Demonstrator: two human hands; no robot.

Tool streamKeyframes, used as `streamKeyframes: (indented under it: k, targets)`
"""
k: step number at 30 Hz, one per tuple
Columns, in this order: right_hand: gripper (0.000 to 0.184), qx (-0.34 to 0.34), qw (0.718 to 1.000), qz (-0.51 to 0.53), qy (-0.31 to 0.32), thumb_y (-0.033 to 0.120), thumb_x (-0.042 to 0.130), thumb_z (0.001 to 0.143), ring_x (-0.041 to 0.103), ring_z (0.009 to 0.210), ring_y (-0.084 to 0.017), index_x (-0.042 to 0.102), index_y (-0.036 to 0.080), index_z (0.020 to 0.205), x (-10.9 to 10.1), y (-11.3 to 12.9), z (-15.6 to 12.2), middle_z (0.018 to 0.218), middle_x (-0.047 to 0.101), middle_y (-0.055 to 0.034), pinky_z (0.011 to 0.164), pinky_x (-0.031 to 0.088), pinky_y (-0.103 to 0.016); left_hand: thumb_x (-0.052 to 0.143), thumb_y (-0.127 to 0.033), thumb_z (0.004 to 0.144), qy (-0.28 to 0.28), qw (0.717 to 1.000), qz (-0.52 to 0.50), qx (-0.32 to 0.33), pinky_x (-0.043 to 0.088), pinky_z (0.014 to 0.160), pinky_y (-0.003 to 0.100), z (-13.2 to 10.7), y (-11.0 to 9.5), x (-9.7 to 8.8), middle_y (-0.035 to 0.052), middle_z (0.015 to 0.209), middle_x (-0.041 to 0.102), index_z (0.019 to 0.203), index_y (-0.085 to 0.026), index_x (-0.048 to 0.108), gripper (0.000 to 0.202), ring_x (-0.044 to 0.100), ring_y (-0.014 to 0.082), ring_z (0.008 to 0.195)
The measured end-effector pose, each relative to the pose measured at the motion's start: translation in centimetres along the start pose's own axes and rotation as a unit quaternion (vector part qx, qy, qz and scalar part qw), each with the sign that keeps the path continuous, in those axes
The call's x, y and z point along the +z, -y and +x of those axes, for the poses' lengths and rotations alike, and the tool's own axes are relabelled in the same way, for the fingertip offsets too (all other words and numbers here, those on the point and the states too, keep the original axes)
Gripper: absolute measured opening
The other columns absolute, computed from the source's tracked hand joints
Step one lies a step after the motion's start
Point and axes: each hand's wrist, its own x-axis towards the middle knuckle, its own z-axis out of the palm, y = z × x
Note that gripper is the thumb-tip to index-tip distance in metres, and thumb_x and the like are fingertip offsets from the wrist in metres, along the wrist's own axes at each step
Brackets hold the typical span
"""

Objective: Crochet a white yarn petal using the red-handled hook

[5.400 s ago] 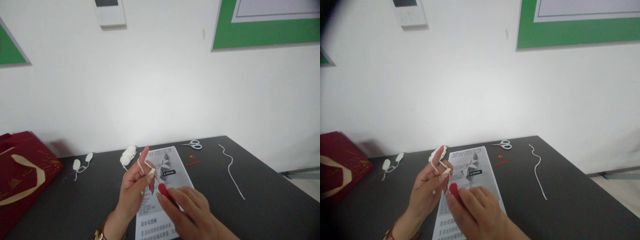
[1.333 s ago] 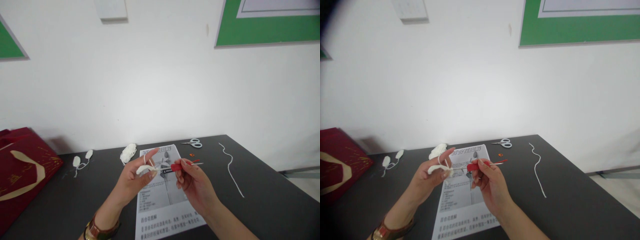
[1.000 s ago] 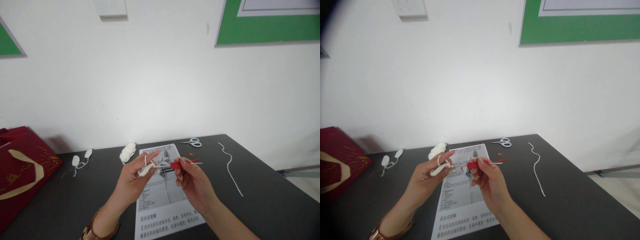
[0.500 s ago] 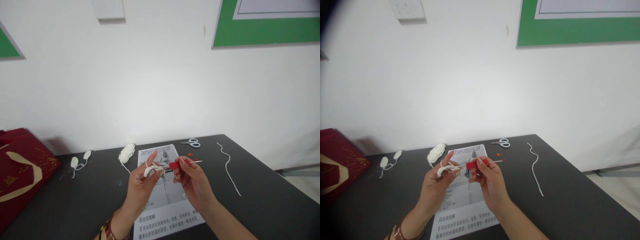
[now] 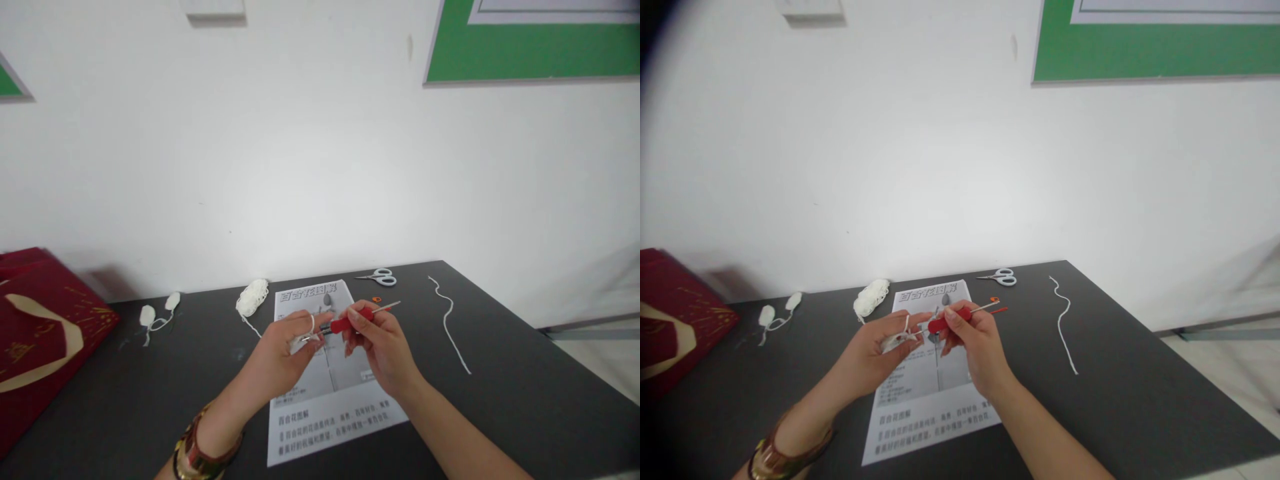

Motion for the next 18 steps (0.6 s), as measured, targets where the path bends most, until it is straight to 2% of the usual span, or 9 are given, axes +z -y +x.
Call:
streamKeyframes:
  k: [5,7,10,12,16,18]
  targets:
    - [0.018,0.049,0.997,0.056,-0.003,0.029,0.068,0.077,0.051,0.042,-0.006,0.063,0.013,0.072,-0.3,-0.2,0.4,0.056,0.063,0.0006,0.04,0.047,-0.015,0.066,-0.021,0.075,-0.105,0.989,-0.074,-0.076,0.045,0.083,0.03,0.4,0.5,1.4,0.0081,0.105,0.071,0.09,-0.019,0.074,0.018,0.062,0.0238,0.096]
    - [0.016,0.069,0.994,0.087,-0.007,0.028,0.069,0.077,0.05,0.041,-0.006,0.062,0.013,0.073,-0.4,-0.3,0.6,0.056,0.063,0.0006,0.04,0.047,-0.015,0.071,-0.022,0.071,-0.144,0.975,-0.131,-0.11,0.046,0.083,0.031,0.4,0.6,1.8,0.0074,0.099,0.073,0.094,-0.018,0.074,0.023,0.065,0.0232,0.09]
    - [0.016,0.078,0.99,0.118,-0.017,0.027,0.07,0.076,0.05,0.04,-0.006,0.061,0.013,0.074,-0.4,-0.3,0.8,0.056,0.065,-0.0001,0.04,0.048,-0.015,0.075,-0.025,0.067,-0.194,0.95,-0.207,-0.129,0.047,0.084,0.033,0.4,0.7,2.5,0.0044,0.082,0.076,0.112,-0.02,0.067,0.046,0.067,0.0216,0.081]
    - [0.016,0.082,0.987,0.135,-0.021,0.026,0.071,0.075,0.051,0.041,-0.006,0.061,0.013,0.074,-0.4,-0.4,0.8,0.057,0.065,-0.0006,0.041,0.049,-0.015,0.075,-0.027,0.067,-0.221,0.937,-0.236,-0.131,0.047,0.085,0.034,0.2,0.8,3.0,0.0049,0.085,0.076,0.108,-0.021,0.069,0.042,0.067,0.0219,0.083]
    - [0.016,0.1,0.977,0.185,-0.026,0.025,0.072,0.074,0.052,0.042,-0.005,0.061,0.014,0.074,-0.2,-0.8,0.6,0.056,0.064,0.0008,0.043,0.049,-0.015,0.072,-0.029,0.071,-0.261,0.932,-0.222,-0.12,0.045,0.091,0.033,0.0,0.9,3.9,0.0068,0.093,0.075,0.083,-0.019,0.076,0.016,0.066,0.0234,0.094]
    - [0.015,0.096,0.976,0.191,-0.028,0.024,0.073,0.074,0.053,0.044,-0.006,0.061,0.014,0.075,-0.1,-0.9,0.5,0.056,0.064,0.0009,0.045,0.05,-0.015,0.072,-0.028,0.072,-0.278,0.927,-0.222,-0.119,0.045,0.091,0.033,-0.1,1.0,4.3,0.0064,0.095,0.075,0.091,-0.02,0.075,0.021,0.065,0.0231,0.095]
